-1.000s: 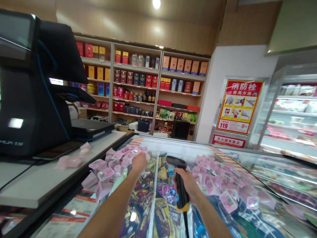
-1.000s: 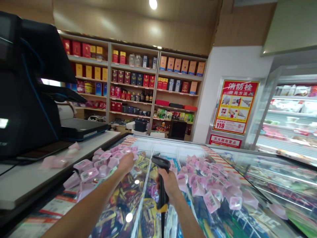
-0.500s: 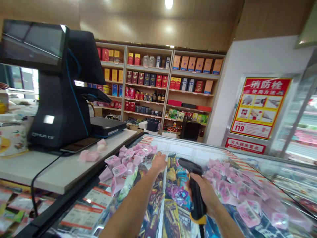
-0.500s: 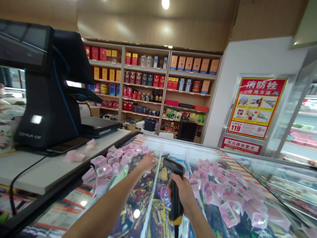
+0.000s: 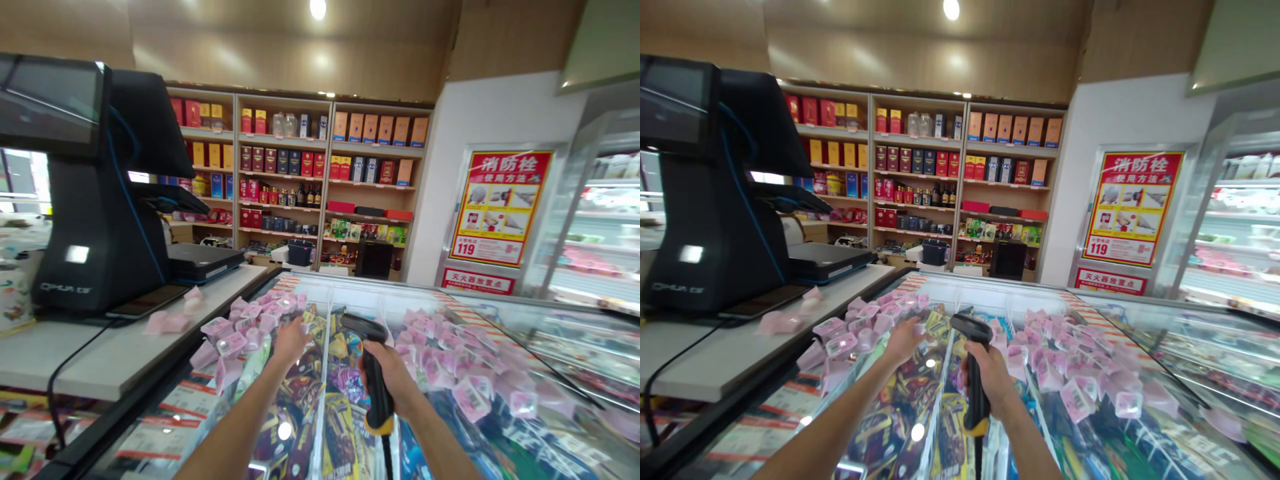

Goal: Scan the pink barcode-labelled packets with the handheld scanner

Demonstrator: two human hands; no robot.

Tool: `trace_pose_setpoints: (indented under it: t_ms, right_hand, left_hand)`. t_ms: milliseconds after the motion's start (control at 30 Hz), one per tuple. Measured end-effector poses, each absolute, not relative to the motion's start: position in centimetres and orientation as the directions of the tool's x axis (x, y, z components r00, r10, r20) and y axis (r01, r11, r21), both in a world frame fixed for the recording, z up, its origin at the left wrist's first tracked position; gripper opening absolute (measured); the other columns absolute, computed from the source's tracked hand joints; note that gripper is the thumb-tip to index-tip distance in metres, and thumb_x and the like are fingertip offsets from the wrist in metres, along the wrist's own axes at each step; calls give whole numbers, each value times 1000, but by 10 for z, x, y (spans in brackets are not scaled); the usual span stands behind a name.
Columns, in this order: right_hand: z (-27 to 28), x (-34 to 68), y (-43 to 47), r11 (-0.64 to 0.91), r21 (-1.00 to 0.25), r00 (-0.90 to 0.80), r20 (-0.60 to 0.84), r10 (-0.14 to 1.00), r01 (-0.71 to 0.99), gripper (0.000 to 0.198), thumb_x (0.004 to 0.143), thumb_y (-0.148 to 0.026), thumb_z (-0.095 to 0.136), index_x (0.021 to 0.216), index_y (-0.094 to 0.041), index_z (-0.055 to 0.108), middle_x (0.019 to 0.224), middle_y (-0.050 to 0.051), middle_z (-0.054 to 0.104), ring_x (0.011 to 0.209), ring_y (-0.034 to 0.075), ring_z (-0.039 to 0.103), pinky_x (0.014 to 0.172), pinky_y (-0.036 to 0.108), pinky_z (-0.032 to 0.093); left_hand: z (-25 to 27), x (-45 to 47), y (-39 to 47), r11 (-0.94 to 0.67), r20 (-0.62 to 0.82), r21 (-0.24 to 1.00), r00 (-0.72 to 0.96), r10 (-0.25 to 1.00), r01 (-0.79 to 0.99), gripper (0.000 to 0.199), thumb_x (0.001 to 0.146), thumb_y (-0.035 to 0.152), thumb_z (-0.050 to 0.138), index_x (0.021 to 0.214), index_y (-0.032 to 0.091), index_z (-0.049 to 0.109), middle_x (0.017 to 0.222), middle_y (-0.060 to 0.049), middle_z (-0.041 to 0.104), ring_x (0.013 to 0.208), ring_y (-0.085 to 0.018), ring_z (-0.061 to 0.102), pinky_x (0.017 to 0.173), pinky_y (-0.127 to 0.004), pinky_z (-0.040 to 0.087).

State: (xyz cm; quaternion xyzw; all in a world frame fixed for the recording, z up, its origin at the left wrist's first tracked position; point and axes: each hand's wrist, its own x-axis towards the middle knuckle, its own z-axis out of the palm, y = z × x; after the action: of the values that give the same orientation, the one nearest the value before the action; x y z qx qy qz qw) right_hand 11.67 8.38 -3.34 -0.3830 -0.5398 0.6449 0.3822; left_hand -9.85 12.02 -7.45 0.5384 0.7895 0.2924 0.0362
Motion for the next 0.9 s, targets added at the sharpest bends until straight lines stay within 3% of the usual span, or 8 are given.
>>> trace_pose_setpoints:
  t_ms: [367, 667, 900]
  right_hand:
    - [-33, 112, 68, -209, -971, -440, -137, 887, -118, 29, 68, -39, 41, 59, -14, 49, 36, -1, 48, 28, 8, 41, 29, 19, 34]
    - [-31, 105, 57, -214, -971, -494, -136, 859, -104, 26, 69, -38, 41, 61, -15, 47, 37, -1, 49, 28, 9, 40, 29, 20, 35]
    - [-31, 102, 60, -191, -977, -501, -119, 857, -96, 24, 67, -38, 43, 63, -15, 48, 41, -1, 51, 29, 8, 41, 29, 20, 35]
  left_hand:
    - [-78, -89, 107, -71, 285, 828, -308, 908, 556, 28, 77, 26, 46, 102, 14, 48, 94, -4, 57, 77, -13, 56, 67, -33, 47]
    - [-78, -90, 100, -119, 367, 819, -353, 860, 562, 31, 76, 25, 47, 106, 15, 45, 99, -5, 55, 86, -16, 54, 73, -36, 45]
    - [-83, -81, 106, -7, 333, 763, -384, 861, 646, 29, 76, 28, 46, 103, 15, 47, 95, -4, 56, 80, -14, 55, 70, -35, 45]
